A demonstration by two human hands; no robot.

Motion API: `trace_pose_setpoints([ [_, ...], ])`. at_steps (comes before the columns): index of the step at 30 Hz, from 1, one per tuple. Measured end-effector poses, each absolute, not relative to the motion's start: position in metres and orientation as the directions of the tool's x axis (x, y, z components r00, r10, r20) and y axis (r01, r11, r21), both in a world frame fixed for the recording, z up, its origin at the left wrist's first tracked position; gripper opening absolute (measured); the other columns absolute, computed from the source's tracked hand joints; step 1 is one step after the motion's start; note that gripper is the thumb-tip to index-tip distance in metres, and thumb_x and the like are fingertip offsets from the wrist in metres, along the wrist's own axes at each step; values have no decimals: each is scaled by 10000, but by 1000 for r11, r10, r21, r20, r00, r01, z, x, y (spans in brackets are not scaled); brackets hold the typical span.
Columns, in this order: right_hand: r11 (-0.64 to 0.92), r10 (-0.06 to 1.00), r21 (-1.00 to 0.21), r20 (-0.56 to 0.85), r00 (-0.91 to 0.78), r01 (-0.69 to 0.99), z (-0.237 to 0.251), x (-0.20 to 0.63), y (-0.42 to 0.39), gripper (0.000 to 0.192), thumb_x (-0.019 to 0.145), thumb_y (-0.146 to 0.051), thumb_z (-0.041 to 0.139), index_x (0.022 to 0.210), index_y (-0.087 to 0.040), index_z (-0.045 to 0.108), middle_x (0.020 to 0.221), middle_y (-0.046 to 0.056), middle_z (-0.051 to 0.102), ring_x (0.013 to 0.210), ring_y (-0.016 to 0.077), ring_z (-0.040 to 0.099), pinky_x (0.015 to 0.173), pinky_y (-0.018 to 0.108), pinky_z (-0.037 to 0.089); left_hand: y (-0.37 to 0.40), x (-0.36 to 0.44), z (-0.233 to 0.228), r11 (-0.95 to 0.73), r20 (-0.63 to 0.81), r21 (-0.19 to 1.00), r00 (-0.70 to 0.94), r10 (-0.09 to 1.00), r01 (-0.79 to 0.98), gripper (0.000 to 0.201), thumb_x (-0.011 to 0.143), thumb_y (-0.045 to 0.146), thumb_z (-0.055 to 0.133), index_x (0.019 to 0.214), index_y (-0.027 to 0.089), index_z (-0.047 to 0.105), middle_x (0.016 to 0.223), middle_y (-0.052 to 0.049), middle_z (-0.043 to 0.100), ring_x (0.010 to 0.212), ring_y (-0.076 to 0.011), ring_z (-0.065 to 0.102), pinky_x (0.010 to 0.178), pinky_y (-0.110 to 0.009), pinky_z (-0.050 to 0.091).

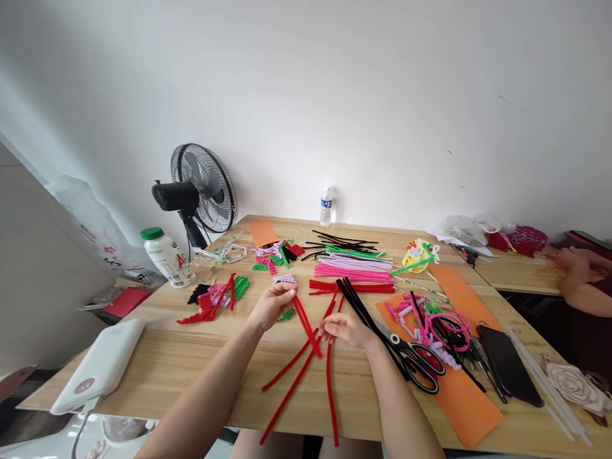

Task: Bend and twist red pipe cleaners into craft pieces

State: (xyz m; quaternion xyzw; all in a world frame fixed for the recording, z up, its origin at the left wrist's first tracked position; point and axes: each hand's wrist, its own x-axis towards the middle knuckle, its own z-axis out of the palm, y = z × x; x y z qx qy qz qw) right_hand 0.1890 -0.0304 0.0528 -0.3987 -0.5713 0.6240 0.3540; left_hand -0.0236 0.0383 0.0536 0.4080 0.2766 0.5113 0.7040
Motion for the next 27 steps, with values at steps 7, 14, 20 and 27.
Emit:
trace_pose_setpoints([
  [7,-234,914,-911,-87,-397,-338,42,153,-36,313,747,-447,648,808,-145,591,704,37,652,548,153,633,547,299,524,14,-7,52,-6,208,948,603,770,-319,227,681,335,715,742,121,668,731,-38,586,516,-103,552,504,-254,461],
  [14,-237,940,-923,-139,-313,-303,49,169,-36,208,747,-328,652,754,-154,540,571,-11,618,399,107,544,371,214,437,15,-12,54,-305,406,914,614,677,-268,199,804,312,582,916,181,681,944,-97,565,666,-140,588,628,-305,515],
  [20,-301,903,-917,-186,-388,-261,53,173,-38,166,732,-277,625,764,-161,511,569,-17,604,377,84,498,311,168,335,14,-8,50,-737,610,673,610,506,-62,182,849,203,515,957,176,659,877,-95,598,801,-160,580,705,-279,485],
  [27,-341,876,-915,-225,-428,-217,47,174,-35,272,702,-323,706,757,-164,493,564,-29,578,396,82,494,319,170,327,13,-10,43,-896,631,439,686,362,69,263,900,175,408,1032,182,635,902,-86,601,810,-135,587,709,-237,478],
])
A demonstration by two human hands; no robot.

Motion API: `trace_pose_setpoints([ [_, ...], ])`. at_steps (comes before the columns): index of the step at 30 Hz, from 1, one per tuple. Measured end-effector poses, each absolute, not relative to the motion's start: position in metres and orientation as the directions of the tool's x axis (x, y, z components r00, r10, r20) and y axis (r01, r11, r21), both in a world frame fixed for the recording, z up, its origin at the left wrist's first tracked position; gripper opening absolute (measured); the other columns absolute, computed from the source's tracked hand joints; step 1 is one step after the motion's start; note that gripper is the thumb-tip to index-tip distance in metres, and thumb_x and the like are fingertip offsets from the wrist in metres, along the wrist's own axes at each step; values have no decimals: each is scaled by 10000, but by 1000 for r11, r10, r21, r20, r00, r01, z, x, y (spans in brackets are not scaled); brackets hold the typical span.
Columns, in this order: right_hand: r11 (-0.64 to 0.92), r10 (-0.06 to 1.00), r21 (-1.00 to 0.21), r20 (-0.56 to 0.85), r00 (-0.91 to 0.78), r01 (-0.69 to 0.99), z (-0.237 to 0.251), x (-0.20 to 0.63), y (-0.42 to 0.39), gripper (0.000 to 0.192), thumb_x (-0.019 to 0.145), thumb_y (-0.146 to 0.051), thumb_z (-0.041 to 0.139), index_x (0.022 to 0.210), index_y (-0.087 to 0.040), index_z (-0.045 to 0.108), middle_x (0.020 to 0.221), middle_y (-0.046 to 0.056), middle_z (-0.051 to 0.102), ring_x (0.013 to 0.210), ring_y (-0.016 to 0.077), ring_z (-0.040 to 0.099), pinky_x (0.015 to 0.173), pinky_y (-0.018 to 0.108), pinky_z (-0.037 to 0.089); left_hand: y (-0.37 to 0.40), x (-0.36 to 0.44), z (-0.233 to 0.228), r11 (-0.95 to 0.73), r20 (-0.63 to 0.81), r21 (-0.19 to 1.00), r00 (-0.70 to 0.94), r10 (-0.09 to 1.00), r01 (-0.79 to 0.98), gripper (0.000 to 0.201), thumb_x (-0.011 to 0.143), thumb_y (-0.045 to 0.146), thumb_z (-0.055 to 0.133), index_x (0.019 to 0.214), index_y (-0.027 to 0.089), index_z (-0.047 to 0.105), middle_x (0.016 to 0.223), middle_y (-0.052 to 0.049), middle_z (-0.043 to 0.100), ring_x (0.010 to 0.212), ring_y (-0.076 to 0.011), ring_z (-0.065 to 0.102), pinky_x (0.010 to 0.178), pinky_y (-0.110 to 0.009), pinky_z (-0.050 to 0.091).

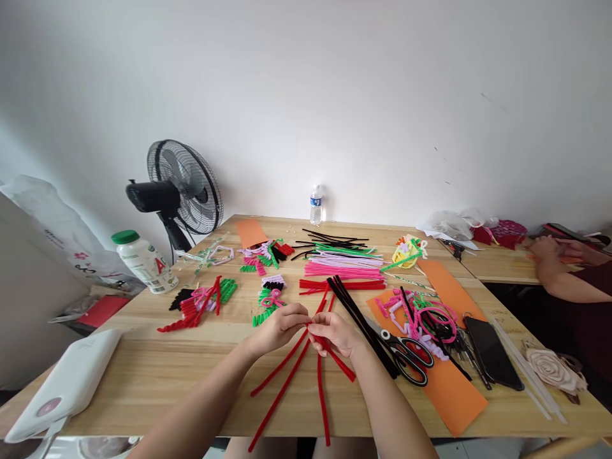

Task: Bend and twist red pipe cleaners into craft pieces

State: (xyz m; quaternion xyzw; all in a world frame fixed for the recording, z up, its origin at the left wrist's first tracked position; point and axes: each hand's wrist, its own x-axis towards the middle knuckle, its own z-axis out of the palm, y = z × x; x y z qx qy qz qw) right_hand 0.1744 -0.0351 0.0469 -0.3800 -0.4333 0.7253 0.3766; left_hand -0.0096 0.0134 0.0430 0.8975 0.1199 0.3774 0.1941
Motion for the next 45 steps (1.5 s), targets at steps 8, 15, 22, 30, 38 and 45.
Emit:
trace_pose_setpoints([
  [8,-267,899,-961,-220,-378,-75,46,179,-35,291,681,-344,728,761,-141,535,511,-15,591,412,87,504,377,191,346,12,-15,45,-943,568,303,768,297,140,287,905,179,392,1082,200,617,923,-83,595,790,-130,569,696,-234,454],
  [15,-281,917,-959,-258,-303,-32,41,180,-32,344,629,-392,753,766,-157,543,451,-76,497,363,51,396,343,173,231,8,-14,52,-953,484,234,827,286,193,303,912,169,329,1030,157,608,942,-96,587,799,-149,549,702,-254,438],
  [22,-145,967,-988,-154,-204,58,40,177,-30,313,620,-412,752,729,-167,591,471,-71,503,382,62,394,390,205,280,8,-13,51,-943,472,215,818,328,254,284,904,162,332,977,154,606,885,-77,569,734,-135,536,643,-235,414],
  [30,-46,970,-993,-71,-232,112,43,176,-32,246,672,-385,713,700,-176,585,556,-25,579,508,119,514,508,248,383,5,-11,53,-909,500,355,776,383,220,188,833,142,394,833,141,582,806,-72,550,697,-142,512,631,-245,400],
  [38,524,850,-676,448,-277,517,48,168,-39,104,801,-193,544,721,-180,609,736,46,578,683,162,537,624,283,416,6,3,44,-279,60,910,568,821,307,100,666,133,449,588,176,404,499,55,368,461,-81,324,452,-210,252],
  [45,335,941,-810,264,-210,482,51,170,-38,100,769,-235,579,685,-184,600,669,31,570,613,155,526,567,281,412,5,2,44,-437,177,839,599,781,323,80,715,161,464,637,167,448,573,26,447,525,-98,400,497,-219,323],
])
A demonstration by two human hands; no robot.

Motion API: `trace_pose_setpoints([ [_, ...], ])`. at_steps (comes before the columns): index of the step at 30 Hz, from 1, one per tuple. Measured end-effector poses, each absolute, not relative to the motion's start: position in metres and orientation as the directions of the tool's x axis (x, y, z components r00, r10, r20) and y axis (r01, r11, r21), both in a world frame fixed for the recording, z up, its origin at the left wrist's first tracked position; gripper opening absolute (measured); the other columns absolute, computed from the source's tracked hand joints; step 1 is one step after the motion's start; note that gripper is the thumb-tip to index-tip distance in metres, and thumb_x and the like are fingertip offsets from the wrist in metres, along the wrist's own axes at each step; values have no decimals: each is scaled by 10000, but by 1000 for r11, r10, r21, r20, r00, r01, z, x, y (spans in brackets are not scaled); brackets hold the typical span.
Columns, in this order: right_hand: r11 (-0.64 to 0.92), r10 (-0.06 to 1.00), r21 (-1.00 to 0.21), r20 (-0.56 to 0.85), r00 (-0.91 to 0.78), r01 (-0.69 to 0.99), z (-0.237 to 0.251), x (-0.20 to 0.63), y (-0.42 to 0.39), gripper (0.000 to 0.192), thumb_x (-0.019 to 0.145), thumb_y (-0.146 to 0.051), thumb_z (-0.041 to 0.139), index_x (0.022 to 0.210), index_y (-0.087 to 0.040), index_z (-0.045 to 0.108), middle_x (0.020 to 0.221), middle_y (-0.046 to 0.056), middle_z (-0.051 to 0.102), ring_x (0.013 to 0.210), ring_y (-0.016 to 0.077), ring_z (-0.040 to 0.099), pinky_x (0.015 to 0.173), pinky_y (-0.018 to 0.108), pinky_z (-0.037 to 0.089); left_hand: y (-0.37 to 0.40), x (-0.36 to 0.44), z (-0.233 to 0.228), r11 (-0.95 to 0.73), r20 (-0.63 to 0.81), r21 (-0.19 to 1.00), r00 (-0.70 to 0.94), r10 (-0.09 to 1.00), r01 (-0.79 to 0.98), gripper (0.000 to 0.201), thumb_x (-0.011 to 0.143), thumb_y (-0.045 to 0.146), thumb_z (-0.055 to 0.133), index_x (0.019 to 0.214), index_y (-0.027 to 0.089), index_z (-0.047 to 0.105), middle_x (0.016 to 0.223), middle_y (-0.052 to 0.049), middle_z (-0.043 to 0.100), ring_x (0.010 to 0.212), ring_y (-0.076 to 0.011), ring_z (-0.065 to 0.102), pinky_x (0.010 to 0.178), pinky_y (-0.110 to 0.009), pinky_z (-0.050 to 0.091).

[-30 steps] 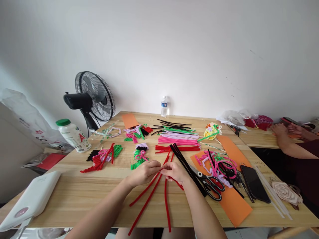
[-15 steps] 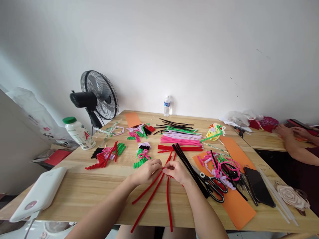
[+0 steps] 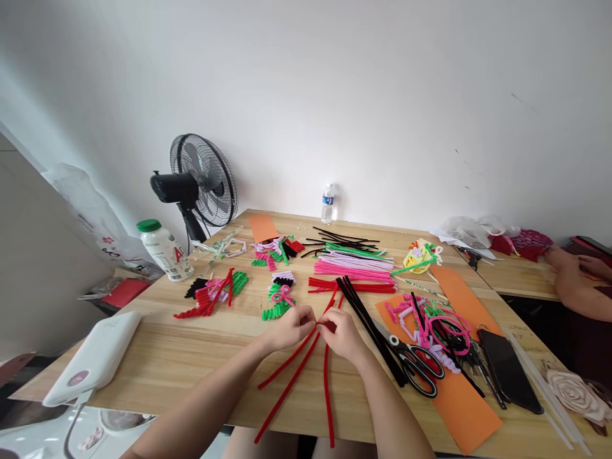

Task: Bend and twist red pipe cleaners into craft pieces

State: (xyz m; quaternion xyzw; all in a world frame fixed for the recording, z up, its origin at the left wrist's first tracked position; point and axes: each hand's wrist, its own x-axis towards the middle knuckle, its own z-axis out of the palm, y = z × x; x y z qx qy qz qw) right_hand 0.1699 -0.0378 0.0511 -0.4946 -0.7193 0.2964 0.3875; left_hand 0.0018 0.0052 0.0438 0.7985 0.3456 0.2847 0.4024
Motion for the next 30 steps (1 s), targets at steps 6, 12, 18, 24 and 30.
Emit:
trace_pose_setpoints([
  [6,-297,917,-955,-283,-281,-7,53,185,-35,205,668,-319,686,674,-160,558,421,-59,461,357,77,391,358,206,272,0,-4,49,-924,530,300,764,369,239,213,884,178,357,987,156,541,943,-84,551,803,-157,516,707,-269,416],
  [12,-406,838,-913,-355,-414,-38,53,191,-37,275,619,-331,748,637,-151,541,433,-52,482,365,72,400,355,195,254,-3,-6,50,-971,515,142,823,238,192,198,874,182,361,883,151,556,847,-77,559,766,-170,515,694,-289,399],
  [18,64,955,-959,-21,-295,276,53,187,-36,262,688,-416,706,716,-167,633,647,12,587,584,144,527,553,275,413,-11,9,43,-615,399,757,590,702,220,97,704,183,481,623,170,429,622,4,446,573,-111,407,543,-238,332],
  [24,537,842,-611,428,-328,581,56,171,-40,176,859,-271,515,774,-199,651,781,74,597,747,195,533,700,333,418,1,15,44,313,-353,931,675,648,186,224,704,302,355,535,227,228,454,88,173,373,-72,132,364,-221,165],
  [30,241,958,-880,149,-244,410,57,179,-39,200,799,-369,585,724,-184,596,671,29,573,614,159,530,575,286,419,0,4,48,-469,293,862,564,772,194,75,762,232,475,750,161,496,668,-5,487,582,-113,436,533,-230,362],
])
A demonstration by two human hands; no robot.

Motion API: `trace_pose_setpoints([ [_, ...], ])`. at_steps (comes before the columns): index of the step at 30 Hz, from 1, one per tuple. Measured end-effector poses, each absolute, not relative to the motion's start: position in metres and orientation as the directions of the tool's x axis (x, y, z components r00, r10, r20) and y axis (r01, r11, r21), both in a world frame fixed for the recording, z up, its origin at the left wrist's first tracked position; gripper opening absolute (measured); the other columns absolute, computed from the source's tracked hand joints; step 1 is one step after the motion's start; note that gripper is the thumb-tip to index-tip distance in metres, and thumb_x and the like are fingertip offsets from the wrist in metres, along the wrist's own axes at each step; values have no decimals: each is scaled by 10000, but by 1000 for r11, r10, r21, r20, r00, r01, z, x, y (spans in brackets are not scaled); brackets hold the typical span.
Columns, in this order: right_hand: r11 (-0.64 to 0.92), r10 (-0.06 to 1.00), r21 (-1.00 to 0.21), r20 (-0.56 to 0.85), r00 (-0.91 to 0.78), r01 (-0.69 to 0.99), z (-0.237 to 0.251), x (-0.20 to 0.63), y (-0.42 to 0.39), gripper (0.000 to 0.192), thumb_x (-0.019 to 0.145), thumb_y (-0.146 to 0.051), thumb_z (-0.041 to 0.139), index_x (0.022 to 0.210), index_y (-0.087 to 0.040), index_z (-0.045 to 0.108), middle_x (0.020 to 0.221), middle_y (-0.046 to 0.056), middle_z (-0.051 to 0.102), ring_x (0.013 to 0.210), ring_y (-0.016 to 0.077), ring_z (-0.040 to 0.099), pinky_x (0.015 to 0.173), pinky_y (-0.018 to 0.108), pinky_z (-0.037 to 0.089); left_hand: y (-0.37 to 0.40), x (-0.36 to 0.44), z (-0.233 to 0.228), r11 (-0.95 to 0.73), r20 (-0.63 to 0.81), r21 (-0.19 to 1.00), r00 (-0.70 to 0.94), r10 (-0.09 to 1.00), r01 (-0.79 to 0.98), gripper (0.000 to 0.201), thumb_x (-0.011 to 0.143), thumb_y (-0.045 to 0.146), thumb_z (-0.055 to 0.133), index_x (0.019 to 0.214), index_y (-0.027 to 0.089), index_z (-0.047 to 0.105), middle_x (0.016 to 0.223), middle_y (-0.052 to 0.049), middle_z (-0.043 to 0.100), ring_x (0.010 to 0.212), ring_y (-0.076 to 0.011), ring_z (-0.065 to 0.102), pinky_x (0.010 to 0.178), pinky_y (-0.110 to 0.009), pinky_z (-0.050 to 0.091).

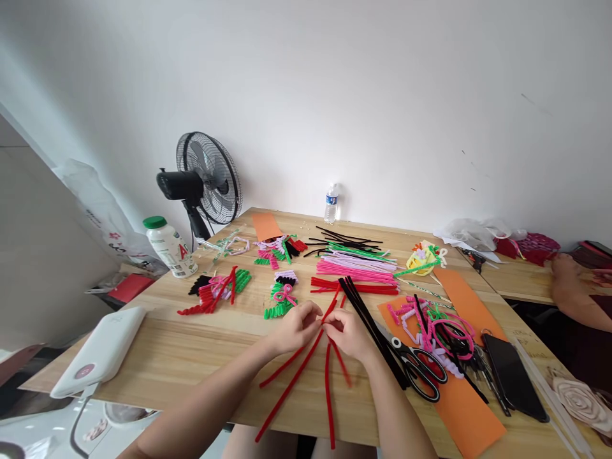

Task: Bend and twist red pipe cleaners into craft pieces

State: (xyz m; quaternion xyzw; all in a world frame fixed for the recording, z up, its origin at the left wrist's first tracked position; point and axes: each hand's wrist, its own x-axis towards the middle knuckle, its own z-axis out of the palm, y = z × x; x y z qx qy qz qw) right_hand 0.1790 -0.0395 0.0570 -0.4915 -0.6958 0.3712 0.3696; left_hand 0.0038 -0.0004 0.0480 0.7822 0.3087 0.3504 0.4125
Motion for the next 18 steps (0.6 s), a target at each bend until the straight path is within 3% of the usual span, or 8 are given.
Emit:
trace_pose_setpoints([
  [2,21,953,-959,-67,-295,284,58,185,-39,250,761,-414,624,723,-170,578,592,-3,555,532,142,533,540,277,418,-3,-1,52,-755,480,625,666,571,197,91,812,199,453,838,156,530,811,-53,533,714,-139,486,640,-253,397],
  [5,-164,898,-970,-222,-379,181,57,192,-39,292,722,-428,666,736,-158,556,575,-19,554,511,144,556,542,281,428,-6,-5,56,-902,481,389,794,373,188,147,866,188,382,859,161,526,848,-70,544,748,-154,504,675,-267,398],
  [7,-132,898,-967,-210,-387,218,54,194,-39,280,716,-416,674,725,-160,561,593,-18,559,542,144,555,548,274,424,-8,-4,56,-917,455,328,813,364,227,127,853,189,389,841,163,513,821,-64,543,721,-160,503,661,-276,391],
  [9,27,930,-942,-98,-353,334,53,193,-38,218,734,-370,664,717,-167,586,637,-6,573,595,144,542,565,269,422,-10,0,53,-878,433,379,782,448,293,66,809,188,431,798,165,492,784,-53,535,681,-157,492,631,-276,380],
  [12,351,924,-765,190,-332,540,54,186,-38,95,796,-249,596,725,-189,620,737,26,593,688,164,537,619,286,427,-12,9,46,-635,318,659,616,720,403,53,728,179,477,688,174,442,674,-16,498,603,-133,447,553,-251,336],
  [14,502,865,-600,332,-377,623,57,181,-39,121,832,-188,533,763,-194,631,782,50,593,734,180,540,657,303,431,-10,12,43,-304,93,876,489,867,374,104,700,187,469,629,186,393,571,23,432,517,-107,388,484,-229,280],
  [16,575,816,-476,395,-422,665,60,176,-40,157,861,-168,482,813,-189,631,799,67,588,754,189,540,679,314,435,-6,13,43,97,-204,967,488,849,236,148,683,209,450,602,202,327,488,68,323,419,-77,279,422,-211,201],
  [18,597,793,-404,427,-435,693,60,173,-41,173,880,-174,455,846,-189,625,809,74,585,766,194,542,696,321,439,-2,12,43,410,-383,907,598,704,97,200,658,232,447,594,215,258,459,99,214,373,-56,165,392,-198,121],
])
